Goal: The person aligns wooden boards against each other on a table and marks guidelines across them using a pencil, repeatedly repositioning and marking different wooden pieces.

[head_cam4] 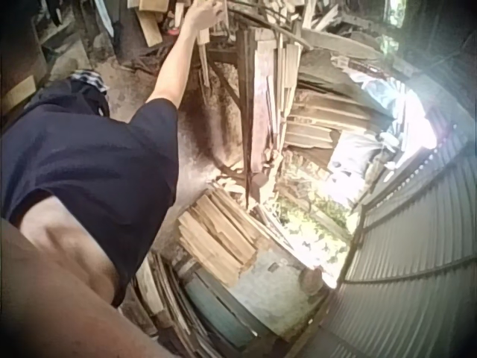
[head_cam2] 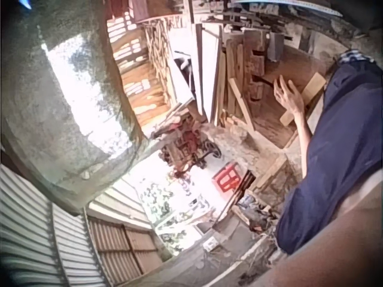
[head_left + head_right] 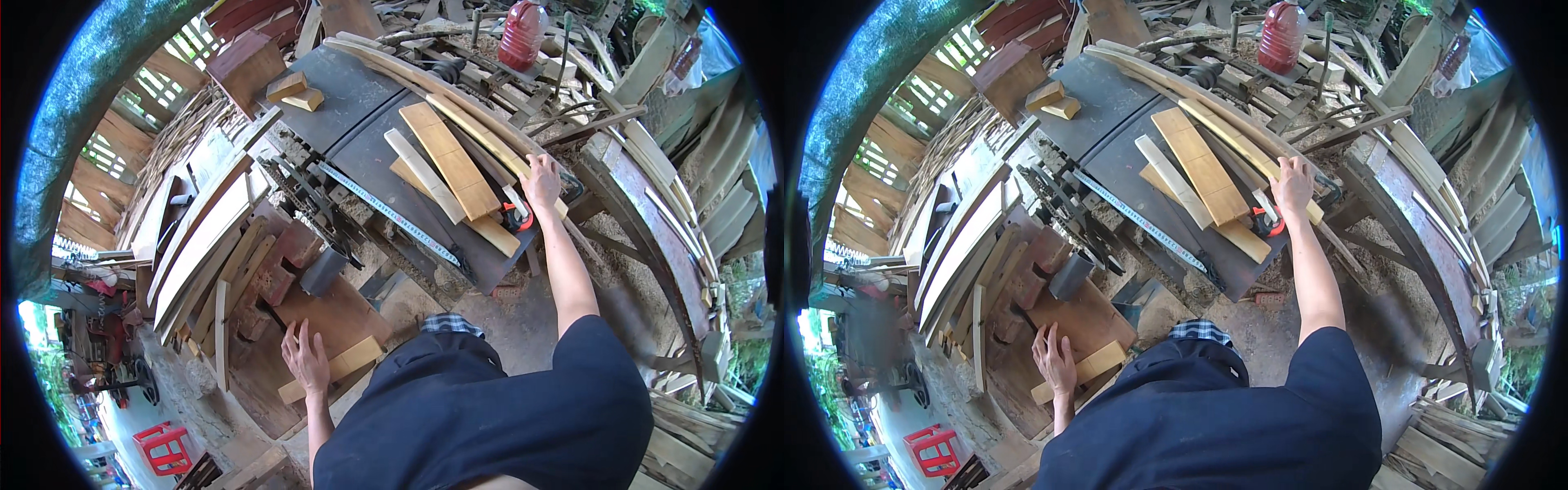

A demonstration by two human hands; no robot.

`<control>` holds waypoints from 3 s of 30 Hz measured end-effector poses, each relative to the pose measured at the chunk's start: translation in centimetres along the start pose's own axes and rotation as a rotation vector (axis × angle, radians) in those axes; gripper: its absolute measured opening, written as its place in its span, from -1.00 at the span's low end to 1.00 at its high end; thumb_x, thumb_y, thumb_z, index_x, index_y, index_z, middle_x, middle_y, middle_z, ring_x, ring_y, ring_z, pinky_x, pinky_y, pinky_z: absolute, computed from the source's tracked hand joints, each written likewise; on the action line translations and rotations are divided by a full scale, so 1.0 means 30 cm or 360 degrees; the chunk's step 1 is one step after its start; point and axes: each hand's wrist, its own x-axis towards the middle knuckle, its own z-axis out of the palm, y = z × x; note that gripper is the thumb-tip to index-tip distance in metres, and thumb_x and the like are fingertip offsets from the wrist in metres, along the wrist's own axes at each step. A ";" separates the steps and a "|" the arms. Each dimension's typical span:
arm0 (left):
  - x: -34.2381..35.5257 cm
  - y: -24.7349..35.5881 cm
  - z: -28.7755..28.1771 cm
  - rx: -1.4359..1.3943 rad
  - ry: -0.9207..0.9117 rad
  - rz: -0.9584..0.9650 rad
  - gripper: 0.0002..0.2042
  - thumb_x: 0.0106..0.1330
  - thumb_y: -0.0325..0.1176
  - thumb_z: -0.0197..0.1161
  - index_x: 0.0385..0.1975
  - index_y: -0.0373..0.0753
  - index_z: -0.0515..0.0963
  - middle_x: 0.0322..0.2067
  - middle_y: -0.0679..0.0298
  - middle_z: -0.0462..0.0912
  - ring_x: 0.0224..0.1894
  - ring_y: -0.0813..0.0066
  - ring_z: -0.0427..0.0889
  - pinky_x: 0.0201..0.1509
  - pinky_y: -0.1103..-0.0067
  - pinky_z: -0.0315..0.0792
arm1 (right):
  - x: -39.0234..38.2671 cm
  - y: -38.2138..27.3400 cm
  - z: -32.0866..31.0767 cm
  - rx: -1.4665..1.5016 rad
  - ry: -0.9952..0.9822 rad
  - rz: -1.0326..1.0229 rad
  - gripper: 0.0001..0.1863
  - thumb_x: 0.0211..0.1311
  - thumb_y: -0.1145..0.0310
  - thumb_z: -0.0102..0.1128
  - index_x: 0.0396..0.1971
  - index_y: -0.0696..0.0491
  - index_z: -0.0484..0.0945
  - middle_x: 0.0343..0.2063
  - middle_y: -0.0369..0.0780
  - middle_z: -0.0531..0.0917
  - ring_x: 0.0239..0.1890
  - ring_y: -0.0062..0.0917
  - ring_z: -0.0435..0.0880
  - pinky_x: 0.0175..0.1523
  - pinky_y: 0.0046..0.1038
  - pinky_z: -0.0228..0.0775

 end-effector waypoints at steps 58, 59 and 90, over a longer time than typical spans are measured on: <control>-0.145 -0.357 -0.324 -0.0018 -0.0080 -0.0082 -0.61 0.18 -0.38 0.37 0.05 -0.07 0.56 -0.14 0.26 0.66 -0.07 0.14 0.69 0.02 0.31 0.56 | -0.718 -1.139 -0.582 0.0982 -0.1298 -0.1177 -0.22 0.13 -0.03 0.54 0.24 0.13 0.51 0.13 -0.11 0.53 -0.07 -0.39 0.61 0.11 -0.35 0.56; -0.156 -0.394 -0.317 0.0017 -0.0106 -0.0095 -0.61 0.20 -0.31 0.41 0.05 -0.08 0.57 -0.15 0.25 0.65 -0.08 0.12 0.68 0.02 0.30 0.56 | -0.770 -1.117 -0.536 0.0795 -0.1217 -0.1432 -0.22 0.11 -0.02 0.54 0.24 0.12 0.51 0.12 -0.10 0.54 0.00 -0.31 0.59 0.19 -0.30 0.53; -0.221 -0.316 -0.202 -0.0100 0.0197 -0.0059 -0.65 0.35 -0.10 0.37 0.07 -0.06 0.67 -0.10 0.28 0.60 0.02 0.26 0.53 0.25 0.28 0.26 | -0.943 -1.046 -0.609 0.1552 -0.1518 -0.0815 -0.47 0.21 0.13 0.47 0.05 0.16 0.59 -0.05 -0.10 0.58 0.07 -0.26 0.57 0.20 -0.29 0.44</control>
